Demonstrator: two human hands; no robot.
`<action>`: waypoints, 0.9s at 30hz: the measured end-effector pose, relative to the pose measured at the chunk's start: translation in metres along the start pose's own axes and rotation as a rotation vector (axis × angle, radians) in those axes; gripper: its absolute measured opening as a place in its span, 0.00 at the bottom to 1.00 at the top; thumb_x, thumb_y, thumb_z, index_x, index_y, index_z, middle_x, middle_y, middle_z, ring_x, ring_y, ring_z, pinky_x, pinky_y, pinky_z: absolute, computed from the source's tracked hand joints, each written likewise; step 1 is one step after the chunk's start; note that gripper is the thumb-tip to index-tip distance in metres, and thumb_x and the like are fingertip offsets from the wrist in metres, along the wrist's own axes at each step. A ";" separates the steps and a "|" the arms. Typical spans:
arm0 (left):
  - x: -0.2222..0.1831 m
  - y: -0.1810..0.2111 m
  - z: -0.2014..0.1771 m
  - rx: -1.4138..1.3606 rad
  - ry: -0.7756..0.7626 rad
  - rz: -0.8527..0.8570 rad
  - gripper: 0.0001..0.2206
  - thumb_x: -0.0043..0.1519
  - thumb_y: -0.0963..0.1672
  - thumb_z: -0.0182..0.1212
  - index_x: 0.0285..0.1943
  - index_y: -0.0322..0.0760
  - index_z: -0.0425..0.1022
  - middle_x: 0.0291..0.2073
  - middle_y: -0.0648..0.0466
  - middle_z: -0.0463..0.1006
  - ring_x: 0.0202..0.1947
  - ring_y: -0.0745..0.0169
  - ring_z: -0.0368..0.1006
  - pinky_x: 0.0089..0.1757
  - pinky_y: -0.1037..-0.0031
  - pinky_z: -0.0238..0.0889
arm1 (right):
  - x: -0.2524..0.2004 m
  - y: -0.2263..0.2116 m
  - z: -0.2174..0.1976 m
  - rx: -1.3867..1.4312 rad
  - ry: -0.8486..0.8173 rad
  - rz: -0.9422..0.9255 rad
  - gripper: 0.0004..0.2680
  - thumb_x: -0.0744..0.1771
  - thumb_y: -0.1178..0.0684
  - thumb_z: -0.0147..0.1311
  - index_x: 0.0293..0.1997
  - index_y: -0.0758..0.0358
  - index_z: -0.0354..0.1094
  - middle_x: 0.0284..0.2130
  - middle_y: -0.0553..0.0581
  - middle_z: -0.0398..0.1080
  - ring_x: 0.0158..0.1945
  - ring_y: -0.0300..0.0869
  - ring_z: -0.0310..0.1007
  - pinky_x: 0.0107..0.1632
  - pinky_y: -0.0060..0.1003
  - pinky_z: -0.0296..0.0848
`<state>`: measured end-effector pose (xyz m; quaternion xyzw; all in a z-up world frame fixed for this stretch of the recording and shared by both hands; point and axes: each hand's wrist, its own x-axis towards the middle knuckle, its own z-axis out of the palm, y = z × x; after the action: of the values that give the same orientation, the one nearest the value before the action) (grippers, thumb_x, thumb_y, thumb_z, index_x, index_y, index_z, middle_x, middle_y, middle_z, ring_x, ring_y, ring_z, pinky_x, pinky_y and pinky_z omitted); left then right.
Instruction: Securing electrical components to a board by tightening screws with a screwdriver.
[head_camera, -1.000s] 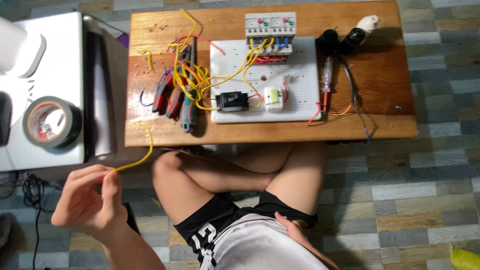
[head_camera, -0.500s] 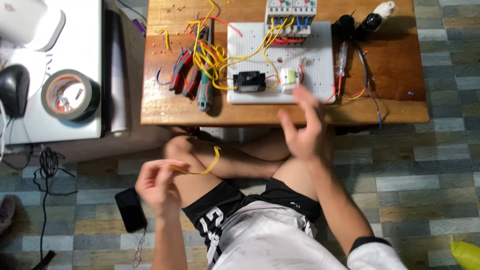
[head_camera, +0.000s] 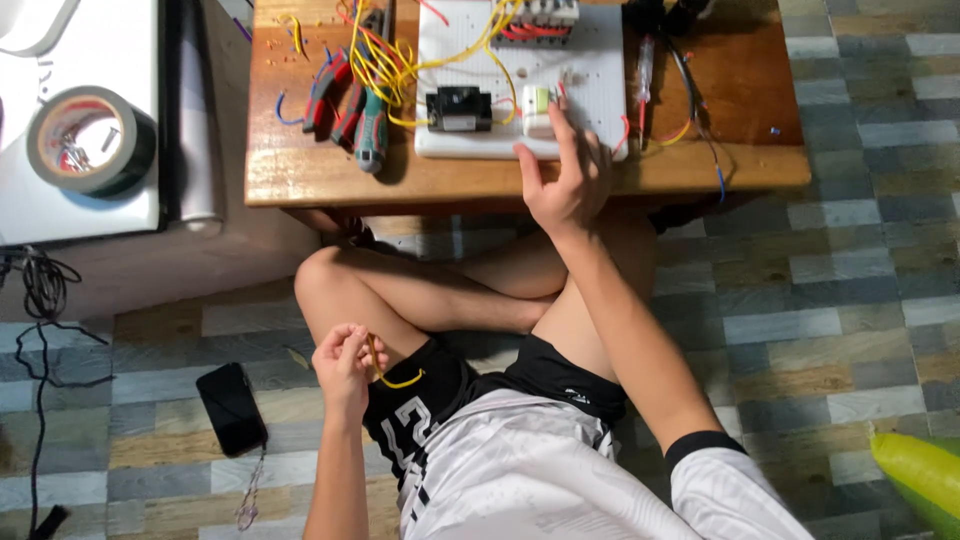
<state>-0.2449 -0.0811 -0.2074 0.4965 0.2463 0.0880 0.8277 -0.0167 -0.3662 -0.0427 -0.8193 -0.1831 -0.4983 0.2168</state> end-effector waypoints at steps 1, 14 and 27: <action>0.000 0.001 0.000 -0.005 -0.027 0.004 0.06 0.66 0.41 0.61 0.41 0.32 0.69 0.20 0.42 0.76 0.16 0.58 0.77 0.21 0.73 0.73 | 0.000 -0.001 -0.001 -0.007 0.022 -0.025 0.19 0.67 0.43 0.65 0.61 0.59 0.70 0.55 0.55 0.75 0.41 0.49 0.77 0.43 0.40 0.69; 0.004 -0.008 -0.021 -0.116 -0.145 0.021 0.07 0.65 0.41 0.61 0.41 0.29 0.69 0.18 0.41 0.74 0.13 0.55 0.76 0.18 0.71 0.72 | -0.004 0.003 0.002 -0.049 0.107 -0.141 0.14 0.69 0.44 0.61 0.56 0.60 0.73 0.52 0.56 0.77 0.37 0.46 0.77 0.40 0.38 0.67; 0.042 -0.031 -0.039 -0.042 -0.198 -0.052 0.08 0.66 0.41 0.61 0.46 0.28 0.72 0.17 0.44 0.72 0.10 0.61 0.71 0.14 0.74 0.67 | 0.011 -0.020 -0.016 0.142 0.008 -0.038 0.17 0.67 0.46 0.65 0.59 0.64 0.71 0.48 0.60 0.77 0.43 0.52 0.77 0.51 0.39 0.68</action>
<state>-0.2309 -0.0498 -0.2625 0.4787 0.1742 0.0221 0.8602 -0.0342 -0.3574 -0.0226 -0.7961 -0.2326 -0.4916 0.2655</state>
